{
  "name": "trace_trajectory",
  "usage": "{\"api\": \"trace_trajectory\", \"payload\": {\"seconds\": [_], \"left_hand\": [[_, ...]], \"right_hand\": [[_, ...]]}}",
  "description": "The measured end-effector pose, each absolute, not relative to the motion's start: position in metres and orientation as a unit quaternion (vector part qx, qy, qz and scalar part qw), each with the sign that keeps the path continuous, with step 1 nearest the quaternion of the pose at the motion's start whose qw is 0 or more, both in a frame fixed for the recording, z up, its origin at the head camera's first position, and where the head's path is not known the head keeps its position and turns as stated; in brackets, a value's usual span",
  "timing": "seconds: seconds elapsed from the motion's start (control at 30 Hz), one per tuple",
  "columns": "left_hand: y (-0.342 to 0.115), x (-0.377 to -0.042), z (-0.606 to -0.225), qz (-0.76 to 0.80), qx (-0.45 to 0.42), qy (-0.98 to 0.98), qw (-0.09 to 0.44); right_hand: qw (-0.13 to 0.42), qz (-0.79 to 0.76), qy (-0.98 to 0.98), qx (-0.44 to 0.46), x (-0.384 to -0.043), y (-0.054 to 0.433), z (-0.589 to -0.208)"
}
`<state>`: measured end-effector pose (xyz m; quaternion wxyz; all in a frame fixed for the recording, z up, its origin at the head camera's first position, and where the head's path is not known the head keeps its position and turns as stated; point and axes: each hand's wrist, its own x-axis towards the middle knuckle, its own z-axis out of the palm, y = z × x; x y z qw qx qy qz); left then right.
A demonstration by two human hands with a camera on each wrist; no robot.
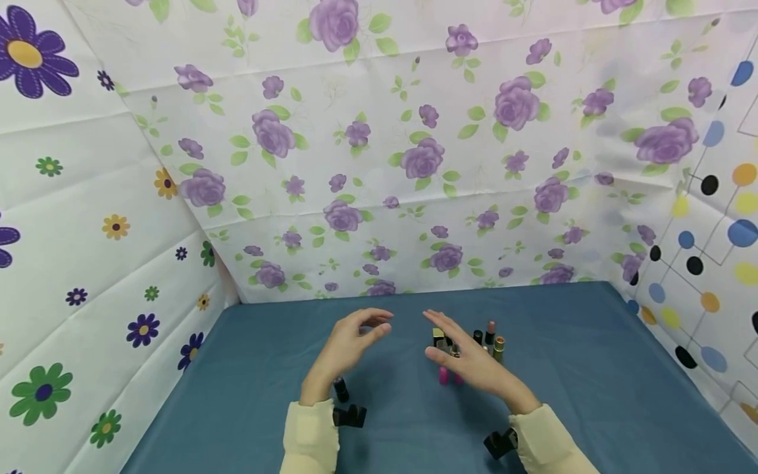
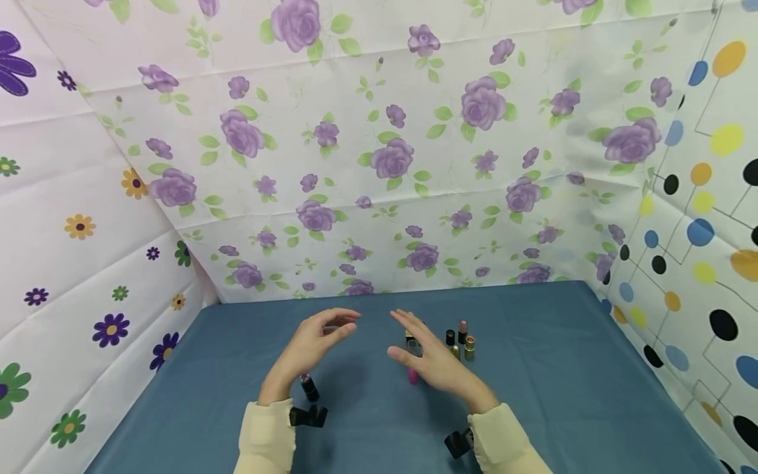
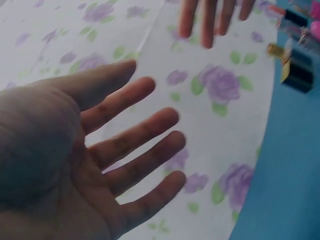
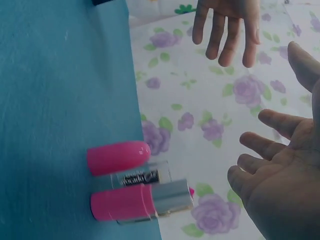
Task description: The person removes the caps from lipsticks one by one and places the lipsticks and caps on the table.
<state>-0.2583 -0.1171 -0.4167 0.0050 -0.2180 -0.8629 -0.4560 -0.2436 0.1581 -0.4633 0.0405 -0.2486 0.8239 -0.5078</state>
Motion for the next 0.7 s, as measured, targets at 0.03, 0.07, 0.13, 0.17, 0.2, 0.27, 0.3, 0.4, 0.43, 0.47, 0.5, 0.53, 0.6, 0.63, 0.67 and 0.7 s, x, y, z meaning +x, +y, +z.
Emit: {"api": "trace_trajectory", "payload": {"seconds": [0.03,0.07,0.13,0.17,0.2,0.27,0.3,0.4,0.43,0.47,0.5,0.53,0.6,0.63,0.67,0.7], "left_hand": [[-0.122,-0.258,-0.415,-0.456,-0.215,-0.864,-0.001],[-0.127,-0.257,-0.414,-0.454,-0.211,-0.865,-0.008],[-0.136,-0.256,-0.413,-0.452,-0.202,-0.869,-0.025],[-0.140,-0.255,-0.412,-0.449,-0.198,-0.871,-0.033],[-0.145,-0.254,-0.412,-0.446,-0.195,-0.873,-0.041],[-0.152,-0.252,-0.411,-0.439,-0.193,-0.876,-0.054],[-0.156,-0.252,-0.411,-0.436,-0.192,-0.877,-0.060],[-0.164,-0.251,-0.410,-0.430,-0.187,-0.879,-0.083],[-0.167,-0.251,-0.410,-0.429,-0.183,-0.880,-0.092],[-0.169,-0.250,-0.410,-0.428,-0.178,-0.880,-0.103],[-0.171,-0.250,-0.410,-0.428,-0.172,-0.880,-0.115],[-0.173,-0.250,-0.411,-0.427,-0.166,-0.880,-0.127],[-0.176,-0.250,-0.413,-0.421,-0.157,-0.882,-0.145],[-0.177,-0.250,-0.414,-0.417,-0.153,-0.883,-0.154],[-0.178,-0.250,-0.415,-0.412,-0.150,-0.884,-0.161],[-0.178,-0.250,-0.416,-0.407,-0.148,-0.886,-0.167]], "right_hand": [[0.046,-0.509,0.823,-0.250,-0.243,0.156,-0.463],[0.050,-0.509,0.822,-0.251,-0.243,0.153,-0.464],[0.058,-0.505,0.822,-0.255,-0.242,0.148,-0.464],[0.064,-0.505,0.822,-0.258,-0.241,0.146,-0.464],[0.068,-0.503,0.822,-0.260,-0.241,0.144,-0.464],[0.075,-0.500,0.821,-0.265,-0.240,0.139,-0.464],[0.078,-0.500,0.820,-0.268,-0.240,0.137,-0.464],[0.087,-0.501,0.817,-0.274,-0.239,0.132,-0.464],[0.089,-0.500,0.816,-0.277,-0.238,0.131,-0.465],[0.094,-0.500,0.814,-0.280,-0.238,0.129,-0.466],[0.097,-0.498,0.814,-0.284,-0.238,0.127,-0.467],[0.102,-0.498,0.812,-0.287,-0.238,0.126,-0.468],[0.112,-0.498,0.809,-0.292,-0.238,0.123,-0.470],[0.116,-0.497,0.808,-0.293,-0.238,0.121,-0.472],[0.121,-0.497,0.808,-0.294,-0.238,0.120,-0.472],[0.126,-0.495,0.808,-0.294,-0.237,0.119,-0.473]]}}
